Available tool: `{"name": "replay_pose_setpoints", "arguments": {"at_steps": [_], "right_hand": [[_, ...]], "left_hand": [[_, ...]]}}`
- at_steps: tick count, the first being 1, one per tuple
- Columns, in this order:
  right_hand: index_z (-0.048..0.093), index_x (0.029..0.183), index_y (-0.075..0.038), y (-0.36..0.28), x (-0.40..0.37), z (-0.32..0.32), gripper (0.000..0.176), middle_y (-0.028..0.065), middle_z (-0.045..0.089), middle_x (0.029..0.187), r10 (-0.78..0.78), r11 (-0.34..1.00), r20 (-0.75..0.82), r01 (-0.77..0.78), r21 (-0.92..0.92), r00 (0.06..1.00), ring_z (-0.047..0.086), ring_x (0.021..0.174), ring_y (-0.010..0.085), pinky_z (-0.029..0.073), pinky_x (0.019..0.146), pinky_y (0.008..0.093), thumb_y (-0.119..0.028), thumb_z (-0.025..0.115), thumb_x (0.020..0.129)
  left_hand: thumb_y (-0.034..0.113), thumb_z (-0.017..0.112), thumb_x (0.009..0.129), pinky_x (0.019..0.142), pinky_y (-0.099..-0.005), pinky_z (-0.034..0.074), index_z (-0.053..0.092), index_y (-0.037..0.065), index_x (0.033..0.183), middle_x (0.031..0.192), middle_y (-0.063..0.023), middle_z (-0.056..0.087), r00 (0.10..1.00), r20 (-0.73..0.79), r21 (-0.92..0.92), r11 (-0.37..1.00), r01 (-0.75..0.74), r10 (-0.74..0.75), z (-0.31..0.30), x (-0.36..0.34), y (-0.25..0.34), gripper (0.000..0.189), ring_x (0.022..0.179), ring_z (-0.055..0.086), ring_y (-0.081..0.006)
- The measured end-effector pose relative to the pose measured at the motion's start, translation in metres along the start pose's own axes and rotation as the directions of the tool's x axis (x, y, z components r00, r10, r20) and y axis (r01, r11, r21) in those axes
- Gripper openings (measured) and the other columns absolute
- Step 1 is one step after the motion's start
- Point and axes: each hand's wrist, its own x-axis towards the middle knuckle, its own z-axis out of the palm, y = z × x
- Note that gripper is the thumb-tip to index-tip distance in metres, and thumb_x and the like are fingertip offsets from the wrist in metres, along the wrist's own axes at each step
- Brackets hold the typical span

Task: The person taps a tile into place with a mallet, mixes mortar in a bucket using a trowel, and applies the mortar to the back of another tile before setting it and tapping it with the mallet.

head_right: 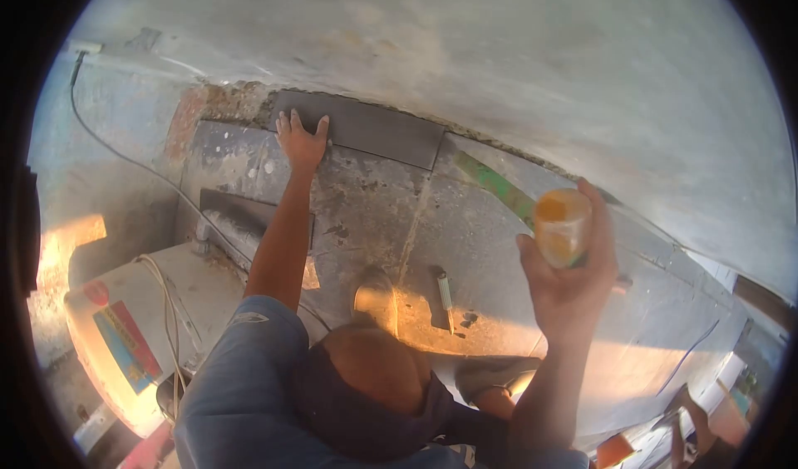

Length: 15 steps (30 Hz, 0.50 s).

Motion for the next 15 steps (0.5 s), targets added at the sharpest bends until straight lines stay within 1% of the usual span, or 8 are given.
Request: {"name": "replay_pose_setpoints", "arguments": {"at_steps": [1, 2, 4, 6, 8, 12, 14, 15], "right_hand": [[0.05, 0.136, 0.0, -0.022, 0.009, 0.011, 0.072, 0.0157, 0.064, 0.118, -0.13, 0.991, 0.06, 0.132, -0.022, 0.99, 0.063, 0.107, 0.0268, 0.048, 0.095, 0.0367, -0.006, 0.079, 0.071], [0.051, 0.136, -0.002, -0.044, 0.018, 0.023, 0.071, 0.0166, 0.065, 0.117, -0.259, 0.963, 0.12, 0.265, -0.039, 0.958, 0.065, 0.105, 0.0295, 0.05, 0.092, 0.0369, -0.007, 0.08, 0.071], [0.052, 0.135, -0.005, -0.083, 0.034, 0.05, 0.069, 0.016, 0.065, 0.116, -0.384, 0.921, 0.164, 0.39, -0.006, 0.909, 0.066, 0.101, 0.0313, 0.052, 0.088, 0.0372, -0.008, 0.079, 0.072], [0.052, 0.134, -0.007, -0.122, 0.049, 0.078, 0.067, 0.0155, 0.065, 0.114, -0.496, 0.864, 0.21, 0.502, 0.026, 0.843, 0.067, 0.097, 0.0331, 0.054, 0.083, 0.0374, -0.01, 0.079, 0.072], [0.051, 0.136, -0.006, -0.159, 0.06, 0.106, 0.067, 0.0157, 0.065, 0.113, -0.643, 0.735, 0.319, 0.678, 0.0, 0.697, 0.067, 0.1, 0.0308, 0.052, 0.088, 0.0372, -0.005, 0.078, 0.074], [0.053, 0.134, -0.014, -0.175, 0.069, 0.173, 0.066, 0.0127, 0.065, 0.111, -0.725, 0.599, 0.377, 0.798, -0.069, 0.576, 0.068, 0.091, 0.0324, 0.055, 0.075, 0.0415, -0.016, 0.077, 0.073], [0.053, 0.136, -0.014, -0.157, 0.071, 0.206, 0.069, 0.0129, 0.065, 0.113, -0.572, 0.611, 0.512, 0.749, -0.255, 0.641, 0.068, 0.093, 0.0327, 0.055, 0.076, 0.0411, -0.015, 0.078, 0.072], [0.053, 0.136, -0.014, -0.162, 0.073, 0.21, 0.069, 0.0129, 0.065, 0.113, -0.573, 0.595, 0.528, 0.761, -0.257, 0.627, 0.068, 0.093, 0.0327, 0.055, 0.076, 0.0411, -0.015, 0.078, 0.072]], "left_hand": [[0.057, 0.064, 0.086, 0.118, -0.0537, 0.019, 0.043, -0.002, 0.143, 0.153, -0.0261, 0.033, 0.995, 0.059, 0.063, 0.995, 0.074, -0.077, -0.002, 0.008, -0.018, 0.085, 0.143, 0.029, -0.0416], [0.057, 0.064, 0.086, 0.118, -0.0537, 0.019, 0.043, -0.002, 0.143, 0.153, -0.0261, 0.033, 0.993, 0.038, 0.065, 0.992, 0.108, -0.111, -0.002, 0.015, -0.034, 0.085, 0.143, 0.029, -0.0416], [0.064, 0.057, 0.087, 0.12, -0.0513, 0.013, 0.036, -0.003, 0.148, 0.154, -0.0241, 0.032, 0.992, 0.105, -0.002, 0.997, 0.075, -0.075, 0.001, 0.02, -0.061, 0.093, 0.146, 0.025, -0.0368], [0.063, 0.056, 0.088, 0.12, -0.051, 0.014, 0.036, -0.003, 0.147, 0.155, -0.023, 0.032, 0.992, 0.102, 0.012, 0.997, 0.079, -0.079, -0.002, 0.017, -0.066, 0.092, 0.146, 0.025, -0.0351], [0.062, 0.055, 0.089, 0.121, -0.0507, 0.014, 0.037, -0.004, 0.147, 0.155, -0.0218, 0.032, 0.99, 0.112, 0.02, 0.997, 0.079, -0.081, -0.005, 0.013, -0.062, 0.09, 0.147, 0.025, -0.0333], [0.056, 0.055, 0.091, 0.12, -0.0509, 0.016, 0.04, -0.006, 0.144, 0.153, -0.0225, 0.035, 0.997, 0.052, 0.01, 0.998, 0.062, -0.063, -0.005, 0.012, -0.059, 0.082, 0.145, 0.027, -0.0346], [0.053, 0.056, 0.091, 0.119, -0.0517, 0.018, 0.043, -0.007, 0.141, 0.152, -0.0231, 0.037, 0.997, 0.026, 0.002, 0.998, 0.066, -0.066, -0.008, 0.008, -0.06, 0.079, 0.145, 0.028, -0.0351], [0.053, 0.055, 0.091, 0.12, -0.0514, 0.017, 0.043, -0.007, 0.141, 0.151, -0.0229, 0.038, 0.997, 0.044, -0.012, 0.998, 0.059, -0.058, -0.01, 0.007, -0.059, 0.079, 0.145, 0.028, -0.0349]]}}
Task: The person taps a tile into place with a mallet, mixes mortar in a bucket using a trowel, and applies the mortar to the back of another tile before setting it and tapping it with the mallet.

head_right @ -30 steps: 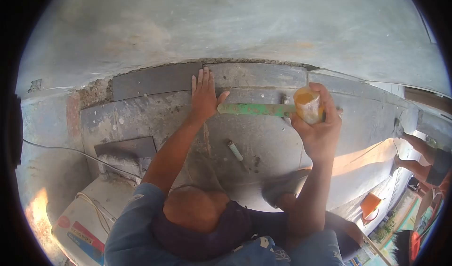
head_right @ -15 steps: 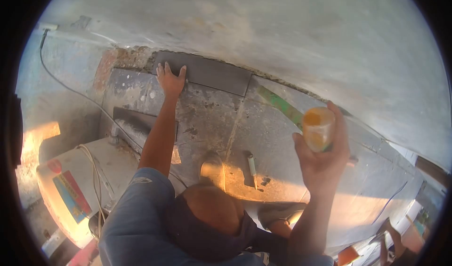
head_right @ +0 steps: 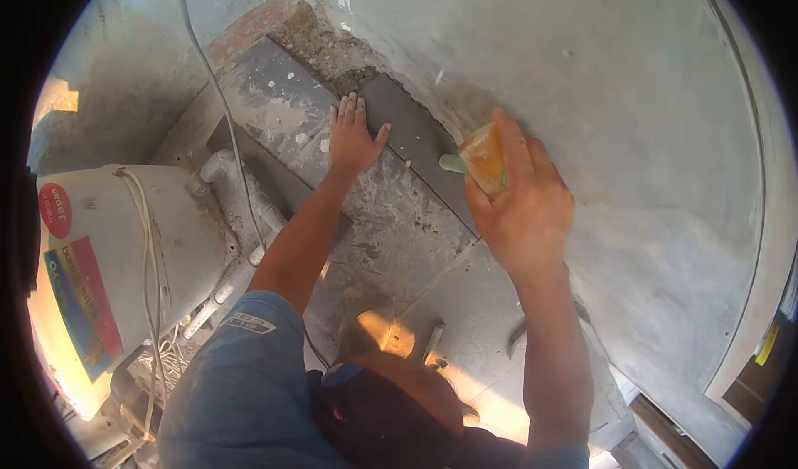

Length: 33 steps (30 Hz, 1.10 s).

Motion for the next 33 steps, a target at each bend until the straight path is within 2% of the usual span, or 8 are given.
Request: {"name": "replay_pose_setpoints", "arguments": {"at_steps": [5, 9, 13, 17, 24, 27, 29, 33], "right_hand": [[0.057, 0.133, -0.011, -0.001, -0.008, -0.037, 0.066, 0.0151, 0.064, 0.114, -0.075, 0.992, -0.009, 0.075, 0.103, 0.997, 0.067, 0.094, 0.0329, 0.055, 0.08, 0.0389, -0.012, 0.077, 0.069], [0.059, 0.131, -0.011, 0.028, -0.054, -0.084, 0.066, 0.0149, 0.063, 0.111, 0.119, 0.972, 0.272, -0.168, 0.165, 0.955, 0.066, 0.092, 0.0341, 0.054, 0.081, 0.0385, -0.01, 0.076, 0.068], [0.062, 0.129, -0.019, 0.09, -0.134, -0.043, 0.064, 0.0112, 0.063, 0.106, 0.189, 0.949, 0.693, -0.31, 0.053, 0.695, 0.062, 0.101, 0.0309, 0.05, 0.088, 0.0397, -0.015, 0.075, 0.066], [0.063, 0.129, -0.023, 0.158, -0.225, 0.042, 0.066, 0.0082, 0.064, 0.112, 0.225, 0.919, 0.854, -0.394, -0.025, 0.469, 0.06, 0.107, 0.0297, 0.049, 0.094, 0.0404, -0.024, 0.077, 0.064], [0.064, 0.125, -0.023, 0.177, -0.288, 0.093, 0.058, 0.0052, 0.063, 0.124, 0.303, 0.9, 0.66, -0.435, 0.041, 0.687, 0.054, 0.119, 0.0268, 0.043, 0.102, 0.0425, -0.017, 0.077, 0.069], [0.065, 0.123, -0.021, 0.174, -0.294, 0.092, 0.053, 0.0027, 0.062, 0.127, 0.113, 0.97, 0.593, -0.219, 0.11, 0.797, 0.05, 0.125, 0.0261, 0.038, 0.106, 0.0449, -0.019, 0.077, 0.071], [0.064, 0.124, -0.02, 0.182, -0.312, 0.092, 0.055, 0.0016, 0.058, 0.134, 0.048, 0.989, 0.482, -0.111, 0.103, 0.875, 0.046, 0.131, 0.0275, 0.035, 0.107, 0.0468, -0.025, 0.079, 0.072], [0.065, 0.121, -0.009, 0.203, -0.316, 0.05, 0.056, 0.0109, 0.064, 0.124, 0.179, 0.953, 0.432, -0.265, 0.148, 0.884, 0.057, 0.117, 0.0303, 0.043, 0.1, 0.0466, -0.032, 0.081, 0.073]], "left_hand": [[0.057, 0.051, 0.092, 0.12, -0.0513, 0.016, 0.042, -0.007, 0.143, 0.152, -0.0226, 0.037, 0.998, 0.058, 0.088, 0.996, -0.019, 0.014, -0.003, 0.008, -0.002, 0.082, 0.145, 0.028, -0.0341], [0.07, 0.044, 0.091, 0.119, -0.0509, 0.018, 0.038, -0.006, 0.146, 0.155, -0.0217, 0.034, 0.995, 0.049, 0.212, 0.972, -0.1, 0.092, 0.008, 0.0, -0.005, 0.093, 0.146, 0.027, -0.0339], [0.079, 0.039, 0.088, 0.118, -0.0539, 0.018, 0.037, -0.002, 0.148, 0.155, -0.0216, 0.033, 0.991, 0.047, 0.286, 0.949, -0.13, 0.122, 0.023, 0.006, -0.013, 0.101, 0.147, 0.026, -0.0337], [0.08, 0.039, 0.087, 0.117, -0.0578, 0.016, 0.033, -0.001, 0.15, 0.156, -0.0223, 0.03, 0.987, 0.106, 0.285, 0.947, -0.146, 0.12, 0.019, 0.008, -0.017, 0.103, 0.148, 0.024, -0.034], [0.079, 0.04, 0.087, 0.116, -0.0604, 0.017, 0.031, 0.001, 0.151, 0.158, -0.0202, 0.027, 0.984, 0.142, 0.275, 0.95, -0.146, 0.111, 0.03, 0.012, -0.03, 0.102, 0.148, 0.023, -0.0339], [0.074, 0.047, 0.087, 0.114, -0.06, 0.02, 0.039, 0.0, 0.147, 0.154, -0.0222, 0.035, 0.98, 0.178, 0.383, 0.911, -0.155, 0.092, 0.035, 0.013, -0.032, 0.095, 0.144, 0.031, -0.0349], [0.05, 0.056, 0.094, 0.112, -0.0605, 0.024, 0.066, 0.001, 0.119, 0.127, -0.0228, 0.062, 0.976, 0.075, -0.028, 0.979, -0.201, 0.203, 0.008, -0.014, -0.007, 0.056, 0.125, 0.053, -0.0381], [0.032, 0.057, 0.096, 0.114, -0.0605, 0.022, 0.066, 0.004, 0.095, 0.122, -0.0147, 0.065, 0.953, 0.025, -0.094, 0.95, -0.299, 0.302, -0.049, -0.096, 0.026, 0.029, 0.123, 0.055, -0.0341]]}}
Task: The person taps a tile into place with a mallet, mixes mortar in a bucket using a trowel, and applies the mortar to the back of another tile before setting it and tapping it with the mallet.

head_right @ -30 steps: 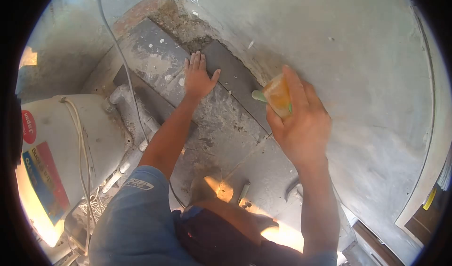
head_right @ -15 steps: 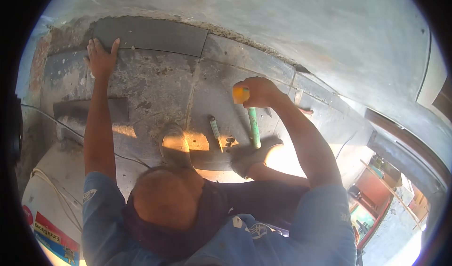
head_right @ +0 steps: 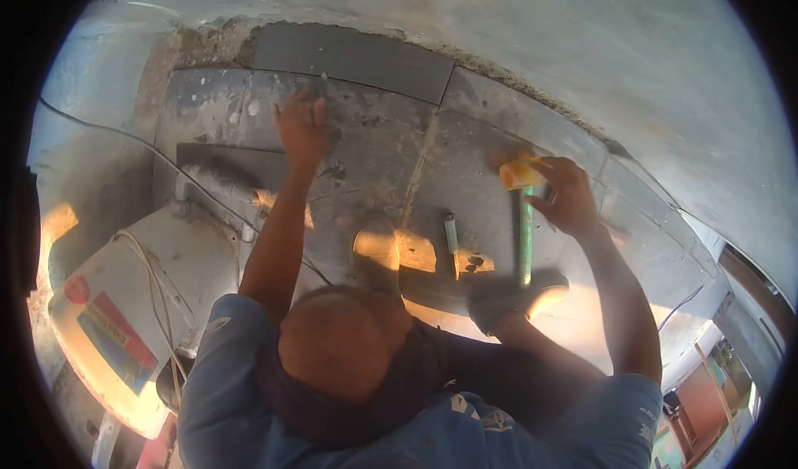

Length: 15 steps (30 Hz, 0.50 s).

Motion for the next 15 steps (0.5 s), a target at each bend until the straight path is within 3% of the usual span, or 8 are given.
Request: {"name": "replay_pose_setpoints", "arguments": {"at_steps": [1, 2, 5, 7, 10, 13, 14, 15], "right_hand": [[0.066, 0.114, -0.005, 0.025, -0.019, 0.005, 0.045, 0.0126, 0.068, 0.111, 0.05, 0.996, -0.15, -0.061, -0.069, 0.987, 0.062, 0.106, 0.0325, 0.05, 0.092, 0.0428, -0.031, 0.077, 0.08], [0.066, 0.112, -0.006, 0.051, -0.041, 0.009, 0.04, 0.0139, 0.068, 0.109, 0.273, 0.957, -0.165, -0.285, -0.054, 0.948, 0.063, 0.104, 0.0335, 0.05, 0.091, 0.0424, -0.031, 0.075, 0.082], [0.068, 0.108, -0.007, 0.139, -0.104, -0.001, 0.041, 0.0175, 0.068, 0.11, 0.773, 0.615, -0.067, -0.771, -0.162, 0.631, 0.064, 0.105, 0.035, 0.051, 0.09, 0.0438, -0.042, 0.07, 0.086], [0.069, 0.109, -0.006, 0.177, -0.129, 0.005, 0.055, 0.0184, 0.068, 0.114, 0.85, 0.517, 0.029, -0.823, -0.234, 0.526, 0.063, 0.112, 0.034, 0.05, 0.093, 0.0437, -0.055, 0.069, 0.084], [0.07, 0.106, -0.004, 0.191, -0.134, 0.031, 0.065, 0.0181, 0.069, 0.112, 0.874, 0.462, -0.103, -0.878, -0.124, 0.475, 0.064, 0.111, 0.0339, 0.05, 0.093, 0.0446, -0.063, 0.07, 0.079], [0.067, 0.106, 0.002, 0.256, -0.131, 0.077, 0.07, 0.0199, 0.07, 0.108, 0.933, 0.331, 0.217, -0.92, -0.21, 0.286, 0.07, 0.096, 0.0317, 0.055, 0.08, 0.0439, -0.063, 0.069, 0.079], [0.068, 0.101, 0.001, 0.312, -0.161, 0.123, 0.052, 0.0171, 0.07, 0.102, 0.837, 0.49, 0.131, -0.835, 0.252, 0.531, 0.07, 0.094, 0.029, 0.057, 0.075, 0.0424, -0.048, 0.069, 0.084], [0.068, 0.096, 0.001, 0.363, -0.189, 0.166, 0.035, 0.0142, 0.069, 0.096, 0.677, 0.547, 0.036, -0.535, 0.644, 0.735, 0.071, 0.091, 0.0263, 0.059, 0.069, 0.0408, -0.033, 0.07, 0.089]], "left_hand": [[0.026, 0.06, 0.095, 0.114, -0.06, 0.023, 0.065, 0.005, 0.097, 0.123, -0.0134, 0.064, 0.999, 0.03, -0.097, 0.994, -0.042, 0.045, 0.005, -0.019, 0.025, 0.022, 0.123, 0.055, -0.0333], [0.021, 0.062, 0.093, 0.114, -0.0593, 0.024, 0.064, 0.005, 0.101, 0.123, -0.0129, 0.064, 0.997, 0.057, -0.126, 0.991, -0.052, 0.059, 0.003, -0.035, 0.039, 0.018, 0.124, 0.055, -0.0324], [0.013, 0.065, 0.09, 0.112, -0.058, 0.029, 0.062, 0.005, 0.113, 0.127, -0.0132, 0.062, 0.994, 0.065, -0.133, 0.988, -0.076, 0.085, -0.003, -0.08, 0.04, 0.024, 0.125, 0.054, -0.0317], [0.013, 0.064, 0.09, 0.112, -0.0583, 0.03, 0.062, 0.004, 0.114, 0.128, -0.0137, 0.061, 0.995, 0.058, -0.143, 0.987, -0.074, 0.083, -0.007, -0.089, 0.037, 0.026, 0.125, 0.054, -0.0322], [0.013, 0.065, 0.089, 0.111, -0.0585, 0.032, 0.061, 0.004, 0.117, 0.128, -0.0137, 0.061, 0.998, 0.067, -0.06, 0.998, -0.01, 0.014, -0.013, -0.08, 0.029, 0.029, 0.124, 0.054, -0.0331], [0.014, 0.066, 0.089, 0.11, -0.0546, 0.035, 0.06, 0.002, 0.118, 0.127, -0.0147, 0.061, 0.998, 0.051, -0.075, 0.996, 0.045, -0.041, -0.028, -0.062, 0.019, 0.033, 0.121, 0.055, -0.0344], [0.015, 0.066, 0.088, 0.109, -0.0531, 0.036, 0.06, 0.002, 0.119, 0.126, -0.0151, 0.061, 0.999, 0.016, -0.077, 0.996, 0.047, -0.046, -0.031, -0.058, 0.021, 0.033, 0.12, 0.055, -0.0349], [0.015, 0.067, 0.087, 0.107, -0.0518, 0.038, 0.06, 0.002, 0.119, 0.124, -0.0162, 0.062, 0.998, 0.008, -0.085, 0.994, 0.07, -0.07, -0.03, -0.058, 0.018, 0.035, 0.117, 0.056, -0.036]]}}
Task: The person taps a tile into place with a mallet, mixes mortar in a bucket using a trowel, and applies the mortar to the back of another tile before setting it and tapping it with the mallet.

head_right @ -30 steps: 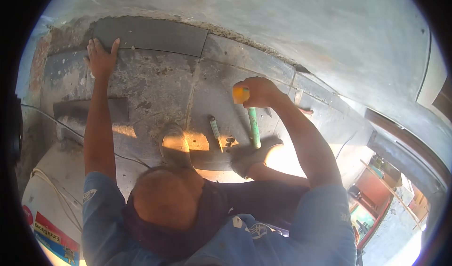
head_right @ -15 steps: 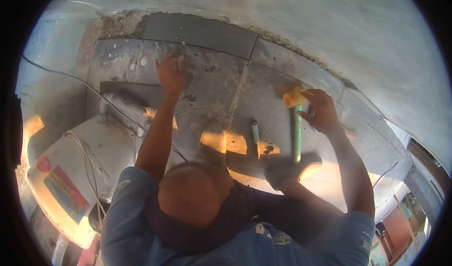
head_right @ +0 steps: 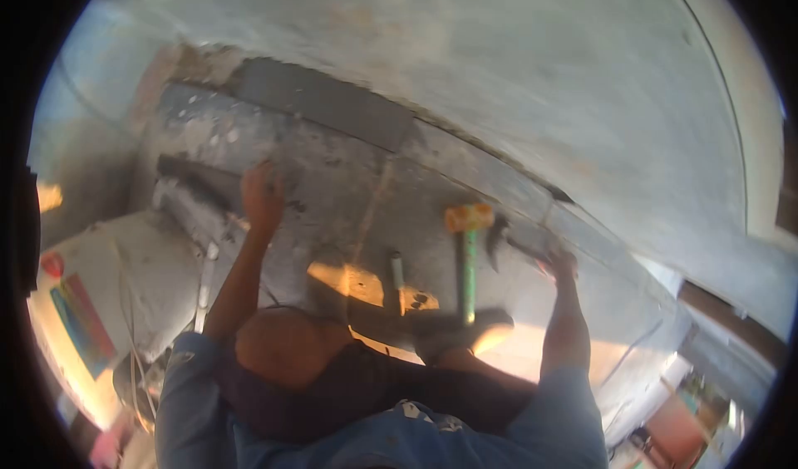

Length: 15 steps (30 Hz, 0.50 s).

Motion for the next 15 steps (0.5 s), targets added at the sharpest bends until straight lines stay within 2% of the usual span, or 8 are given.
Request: {"name": "replay_pose_setpoints", "arguments": {"at_steps": [1, 2, 3, 5, 6, 8, 11, 15], "right_hand": [[0.065, 0.095, 0.002, -0.087, -0.031, 0.006, 0.025, 0.0141, 0.065, 0.097, -0.065, 0.774, 0.098, 0.112, -0.623, 0.993, 0.069, 0.087, 0.0265, 0.061, 0.068, 0.0393, -0.021, 0.071, 0.088], [0.064, 0.089, 0.001, -0.031, -0.007, 0.001, 0.024, 0.009, 0.063, 0.088, -0.179, 0.939, 0.081, 0.195, -0.284, 0.98, 0.066, 0.08, 0.0211, 0.059, 0.065, 0.035, -0.021, 0.071, 0.088], [0.063, 0.087, -0.002, -0.026, -0.006, 0.0, 0.022, 0.003, 0.058, 0.08, -0.325, 0.916, -0.005, 0.313, -0.251, 0.946, 0.059, 0.072, 0.0159, 0.052, 0.058, 0.0327, -0.022, 0.072, 0.088], [0.059, 0.083, -0.007, -0.076, -0.02, -0.006, 0.018, -0.0005, 0.053, 0.077, -0.372, 0.668, 0.057, 0.309, -0.677, 0.927, 0.052, 0.069, 0.0109, 0.045, 0.054, 0.0299, -0.018, 0.073, 0.087], [0.059, 0.083, -0.007, -0.109, -0.028, -0.003, 0.018, -0.0005, 0.053, 0.077, -0.389, 0.652, 0.076, 0.333, -0.681, 0.918, 0.052, 0.069, 0.0109, 0.045, 0.054, 0.0299, -0.018, 0.073, 0.087], [0.054, 0.082, -0.012, -0.162, -0.044, 0.007, 0.019, -0.0022, 0.051, 0.076, 0.09, 0.992, -0.001, -0.089, -0.094, 0.996, 0.048, 0.068, 0.0095, 0.042, 0.053, 0.0287, -0.012, 0.073, 0.086], [0.049, 0.082, -0.013, -0.117, 0.011, 0.009, 0.023, -0.0025, 0.049, 0.076, -0.551, 0.708, 0.037, 0.491, -0.508, 0.834, 0.045, 0.068, 0.0098, 0.041, 0.054, 0.0287, -0.008, 0.07, 0.088], [0.049, 0.083, -0.006, -0.289, -0.024, 0.095, 0.021, 0.0014, 0.051, 0.075, -0.486, 0.846, -0.135, 0.426, -0.321, 0.863, 0.047, 0.062, 0.0101, 0.042, 0.054, 0.0277, -0.009, 0.069, 0.089]], "left_hand": [[0.014, 0.069, 0.086, 0.106, -0.0513, 0.039, 0.06, 0.002, 0.118, 0.121, -0.0174, 0.062, 0.999, -0.028, -0.039, 0.999, 0.022, -0.023, -0.002, 0.003, 0.009, 0.035, 0.114, 0.057, -0.0368], [0.014, 0.069, 0.086, 0.105, -0.0498, 0.04, 0.061, 0.002, 0.116, 0.118, -0.0175, 0.063, 0.997, -0.077, -0.09, 0.996, -0.024, 0.017, 0.0, 0.005, 0.017, 0.034, 0.112, 0.058, -0.0368], [0.014, 0.069, 0.086, 0.102, -0.0484, 0.042, 0.062, 0.002, 0.114, 0.116, -0.0172, 0.064, 0.999, -0.052, -0.188, 0.982, -0.018, 0.008, 0.001, 0.007, 0.027, 0.031, 0.11, 0.058, -0.0368], [0.017, 0.068, 0.087, 0.096, -0.0467, 0.046, 0.063, 0.004, 0.113, 0.113, -0.0163, 0.065, 0.999, 0.034, -0.3, 0.954, 0.006, 0.004, 0.014, 0.003, 0.047, 0.03, 0.107, 0.06, -0.0366], [0.017, 0.068, 0.087, 0.094, -0.0455, 0.048, 0.063, 0.005, 0.112, 0.112, -0.0152, 0.066, 0.996, 0.083, -0.328, 0.945, -0.001, 0.03, 0.02, -0.002, 0.059, 0.029, 0.106, 0.062, -0.0355], [0.021, 0.067, 0.088, 0.092, -0.0448, 0.049, 0.064, 0.005, 0.112, 0.111, -0.0149, 0.066, 0.974, 0.196, -0.422, 0.906, -0.023, 0.115, 0.015, -0.003, 0.09, 0.029, 0.105, 0.062, -0.0348], [0.023, 0.065, 0.09, 0.091, -0.0447, 0.049, 0.064, 0.006, 0.113, 0.111, -0.0146, 0.066, 0.954, 0.219, -0.519, 0.853, -0.062, 0.203, 0.031, -0.013, 0.112, 0.028, 0.104, 0.062, -0.0348], [0.021, 0.065, 0.089, 0.091, -0.0432, 0.05, 0.062, 0.007, 0.116, 0.114, -0.0133, 0.065, 0.886, 0.238, -0.594, 0.781, -0.191, 0.397, 0.031, -0.024, 0.135, 0.031, 0.104, 0.062, -0.0335]]}}
